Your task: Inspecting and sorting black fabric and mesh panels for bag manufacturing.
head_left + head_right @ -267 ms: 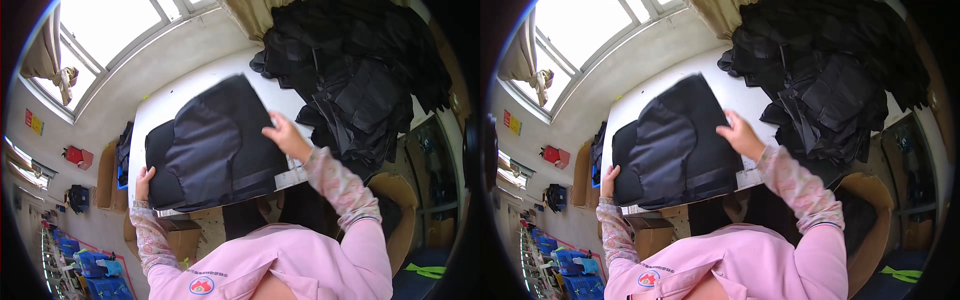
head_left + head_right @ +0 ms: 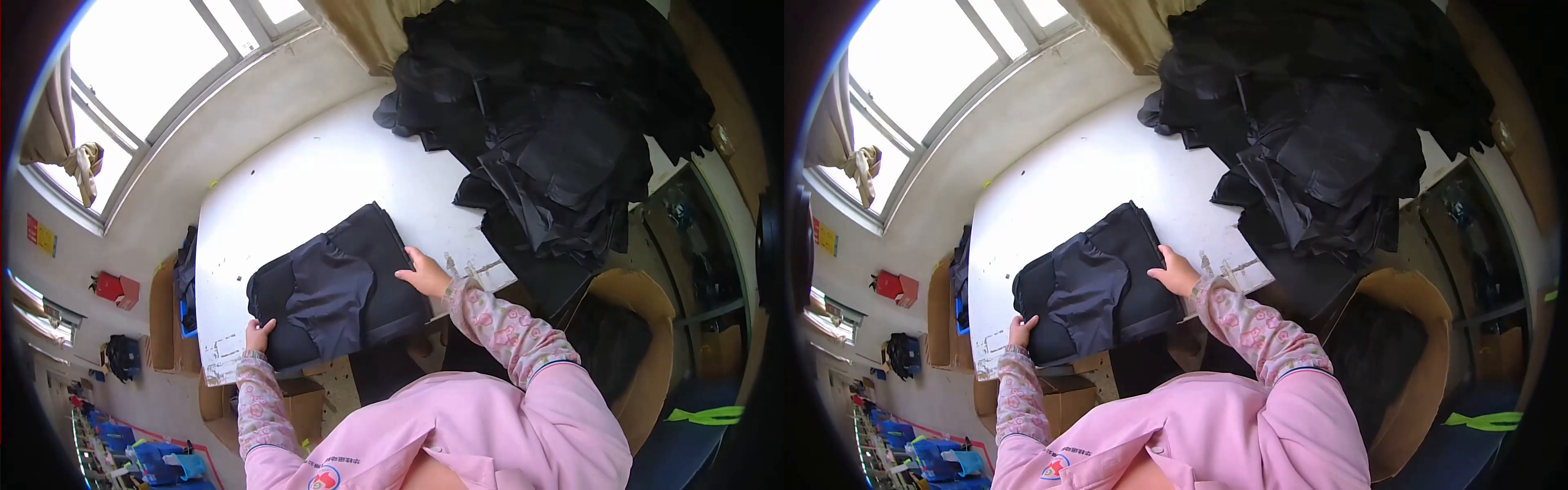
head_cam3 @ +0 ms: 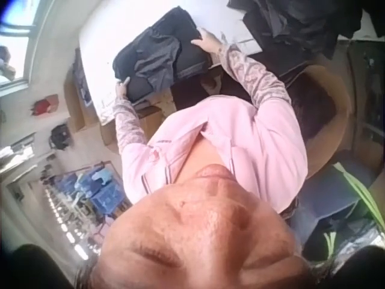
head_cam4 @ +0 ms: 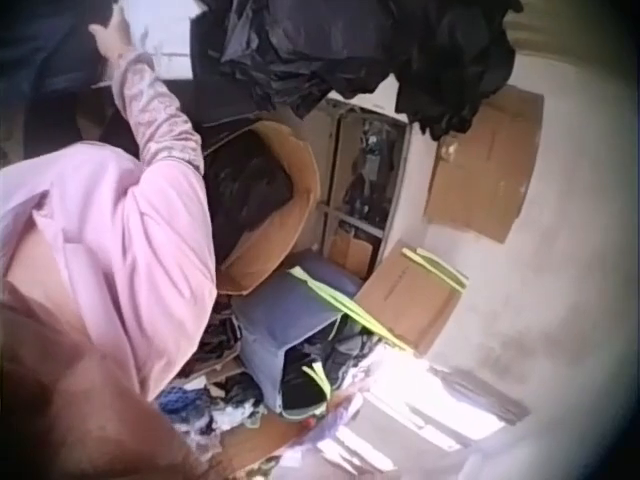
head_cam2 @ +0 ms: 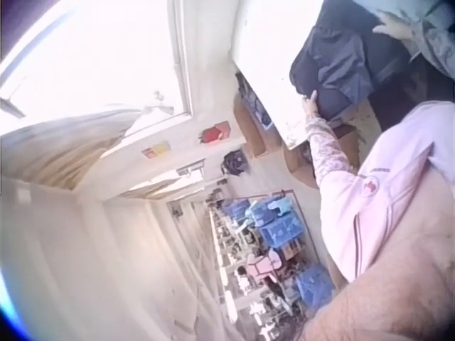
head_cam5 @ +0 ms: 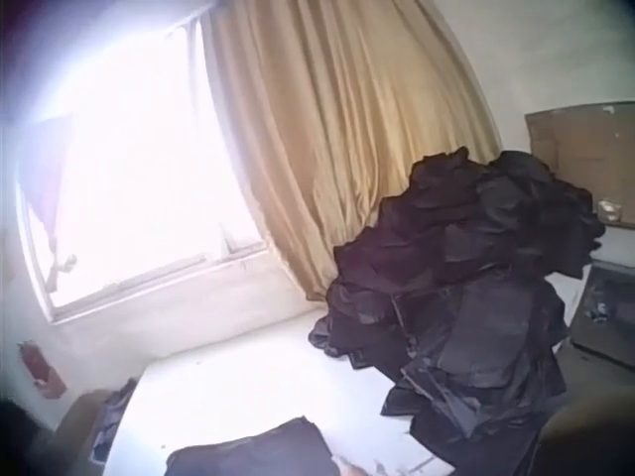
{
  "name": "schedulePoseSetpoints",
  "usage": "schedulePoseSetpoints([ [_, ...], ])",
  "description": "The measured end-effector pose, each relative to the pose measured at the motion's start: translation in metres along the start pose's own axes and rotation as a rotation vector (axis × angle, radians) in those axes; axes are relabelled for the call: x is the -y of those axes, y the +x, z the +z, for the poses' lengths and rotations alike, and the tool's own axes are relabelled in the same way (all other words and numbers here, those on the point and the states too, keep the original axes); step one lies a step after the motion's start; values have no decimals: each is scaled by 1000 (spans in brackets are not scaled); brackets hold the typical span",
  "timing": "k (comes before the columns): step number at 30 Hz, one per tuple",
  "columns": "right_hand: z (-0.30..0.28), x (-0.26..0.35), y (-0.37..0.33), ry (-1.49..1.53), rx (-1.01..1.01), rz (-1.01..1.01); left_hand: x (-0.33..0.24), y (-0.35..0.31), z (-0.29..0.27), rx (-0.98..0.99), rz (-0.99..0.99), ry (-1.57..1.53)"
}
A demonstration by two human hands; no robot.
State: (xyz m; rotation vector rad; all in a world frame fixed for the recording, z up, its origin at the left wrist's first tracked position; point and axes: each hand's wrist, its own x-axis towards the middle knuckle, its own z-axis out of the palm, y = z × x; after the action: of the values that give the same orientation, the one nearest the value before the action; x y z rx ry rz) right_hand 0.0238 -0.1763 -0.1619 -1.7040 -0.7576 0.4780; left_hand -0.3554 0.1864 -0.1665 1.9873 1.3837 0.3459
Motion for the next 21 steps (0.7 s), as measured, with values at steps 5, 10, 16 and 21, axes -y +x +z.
schedulePoseSetpoints([
  [5,-152,43,8,-582,-436,-307,-24,-14,-39,-100,-63,159],
  [10,-295,32,-2,-1211,-927,162,-144,-30,-29,-69,315,-158],
  [16,-310,-9,15,-1055,-815,184,-292,-88,68,415,600,-324],
  [21,-233,68,3,-711,-806,-437,-368,-131,149,773,756,-523],
])
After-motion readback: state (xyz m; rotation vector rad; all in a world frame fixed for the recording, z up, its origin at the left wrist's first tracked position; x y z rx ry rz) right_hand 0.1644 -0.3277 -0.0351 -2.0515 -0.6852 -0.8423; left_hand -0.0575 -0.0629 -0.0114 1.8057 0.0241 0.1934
